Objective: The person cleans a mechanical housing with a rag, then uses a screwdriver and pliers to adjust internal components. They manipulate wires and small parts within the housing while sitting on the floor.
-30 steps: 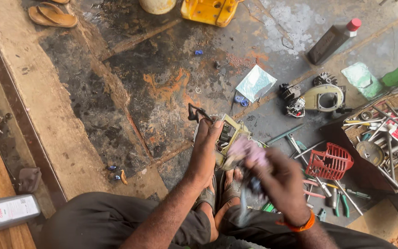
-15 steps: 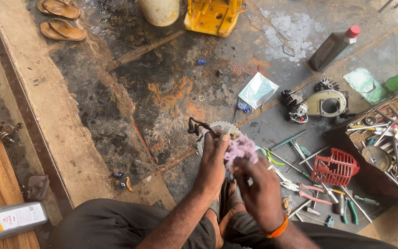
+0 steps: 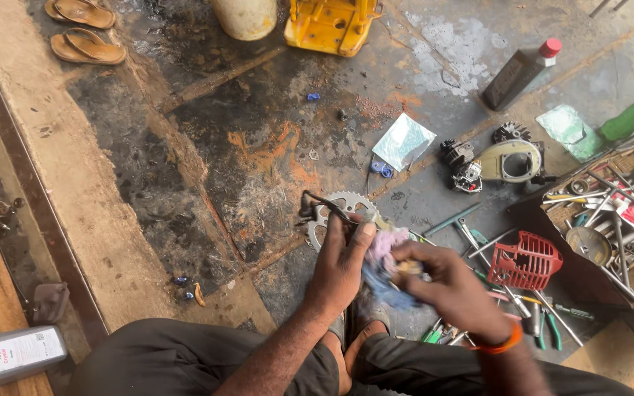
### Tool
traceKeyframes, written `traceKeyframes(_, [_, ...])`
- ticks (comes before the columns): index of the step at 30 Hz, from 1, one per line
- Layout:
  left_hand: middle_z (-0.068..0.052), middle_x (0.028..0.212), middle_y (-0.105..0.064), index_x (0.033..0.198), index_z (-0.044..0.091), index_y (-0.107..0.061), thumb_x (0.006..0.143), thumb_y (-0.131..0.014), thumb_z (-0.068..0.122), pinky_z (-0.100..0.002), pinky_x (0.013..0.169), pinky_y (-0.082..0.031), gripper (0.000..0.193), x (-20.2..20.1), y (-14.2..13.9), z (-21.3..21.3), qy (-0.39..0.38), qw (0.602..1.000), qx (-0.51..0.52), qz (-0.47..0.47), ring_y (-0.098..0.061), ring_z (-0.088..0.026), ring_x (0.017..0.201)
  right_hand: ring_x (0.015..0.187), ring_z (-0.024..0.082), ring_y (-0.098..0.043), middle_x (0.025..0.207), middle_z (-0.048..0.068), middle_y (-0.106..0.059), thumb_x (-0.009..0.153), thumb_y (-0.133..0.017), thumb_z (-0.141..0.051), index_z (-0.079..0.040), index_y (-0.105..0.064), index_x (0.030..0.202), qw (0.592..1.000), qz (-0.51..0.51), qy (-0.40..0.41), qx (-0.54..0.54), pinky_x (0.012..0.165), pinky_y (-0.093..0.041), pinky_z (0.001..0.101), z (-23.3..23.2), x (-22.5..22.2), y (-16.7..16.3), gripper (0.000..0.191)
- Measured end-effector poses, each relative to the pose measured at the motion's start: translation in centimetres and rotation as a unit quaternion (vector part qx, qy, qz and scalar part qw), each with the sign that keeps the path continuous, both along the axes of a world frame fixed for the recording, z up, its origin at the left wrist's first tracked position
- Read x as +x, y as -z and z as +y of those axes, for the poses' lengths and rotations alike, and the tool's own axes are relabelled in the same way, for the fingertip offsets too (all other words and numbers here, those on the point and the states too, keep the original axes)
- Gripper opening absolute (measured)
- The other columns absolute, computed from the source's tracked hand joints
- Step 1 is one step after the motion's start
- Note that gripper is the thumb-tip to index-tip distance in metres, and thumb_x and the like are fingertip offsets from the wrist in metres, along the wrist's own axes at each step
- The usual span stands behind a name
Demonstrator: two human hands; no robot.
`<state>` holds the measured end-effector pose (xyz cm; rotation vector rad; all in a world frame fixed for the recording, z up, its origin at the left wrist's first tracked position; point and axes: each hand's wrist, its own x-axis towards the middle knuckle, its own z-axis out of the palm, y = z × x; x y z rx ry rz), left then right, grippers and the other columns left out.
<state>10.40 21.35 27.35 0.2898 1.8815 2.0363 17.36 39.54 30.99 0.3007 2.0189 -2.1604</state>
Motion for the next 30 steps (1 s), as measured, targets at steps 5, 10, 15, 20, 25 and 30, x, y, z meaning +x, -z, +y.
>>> traceKeyframes(5, [-0.018,0.123,-0.062,0.136,0.0,-0.049,0.106,-0.023,0.057,-0.04,0.099,-0.05,0.07,0.7,0.9,1.3,-0.067,0.997,-0.049,-0.001,-0.062,-0.028,0.12,0.104,0.023,-0.076,0.119,0.011,-0.075,0.102,-0.036,-0.022,-0.006,-0.058,0.134,0.983,0.071,0.167,-0.037,0.095,-0.06,0.0382,0.6,-0.2,-2.9,0.042])
traceKeyframes(10, [-0.022,0.099,-0.067,0.117,-0.002,-0.06,0.107,-0.016,0.065,-0.047,0.077,-0.056,0.08,2.7,1.8,2.1,-0.035,0.982,-0.079,0.166,-0.07,-0.034,0.089,0.097,0.029,-0.066,0.107,0.018,-0.069,0.107,-0.052,-0.018,0.0,-0.062,0.121,0.904,0.26,0.125,0.315,0.118,-0.039,0.0437,-5.6,-0.2,1.0,0.025])
traceKeyframes(15, [-0.013,0.075,-0.065,0.105,-0.001,-0.057,0.098,-0.021,0.078,-0.042,0.059,-0.059,0.087,3.4,0.6,1.8,-0.001,0.969,-0.134,0.21,-0.073,-0.025,0.07,0.076,0.016,-0.057,0.087,0.008,-0.069,0.108,-0.06,-0.024,0.001,-0.069,0.109,0.936,0.095,0.263,0.213,0.068,-0.047,0.0354,-2.7,-2.3,1.0,0.027])
traceKeyframes(20, [-0.01,0.08,-0.064,0.106,0.002,-0.059,0.097,-0.025,0.083,-0.036,0.063,-0.061,0.089,2.4,-1.7,0.8,0.041,0.959,-0.149,0.237,-0.073,-0.021,0.07,0.086,0.014,-0.07,0.096,0.006,-0.077,0.112,-0.048,-0.027,-0.002,-0.066,0.102,0.944,0.163,0.287,-0.007,0.078,-0.056,0.0289,1.1,-0.8,-0.4,0.033])
traceKeyframes(25, [-0.01,0.08,-0.069,0.099,0.001,-0.062,0.088,-0.044,0.084,-0.037,0.067,-0.061,0.086,1.4,-3.1,0.5,0.057,0.977,-0.13,0.157,-0.074,-0.02,0.078,0.115,0.028,-0.062,0.123,0.024,-0.066,0.11,-0.049,-0.024,0.009,-0.063,0.122,0.903,0.305,0.099,0.285,0.095,-0.048,0.0371,-0.3,0.3,3.6,0.038])
traceKeyframes(30, [-0.008,0.109,-0.069,0.109,-0.002,-0.067,0.091,-0.053,0.082,-0.034,0.08,-0.063,0.087,0.5,-3.9,-0.4,0.088,0.982,-0.038,0.165,-0.074,-0.016,0.095,0.085,0.029,-0.068,0.104,0.025,-0.075,0.11,-0.055,-0.032,0.011,-0.068,0.123,0.975,0.009,0.218,0.032,0.074,-0.054,0.0394,2.0,-0.1,4.5,0.047])
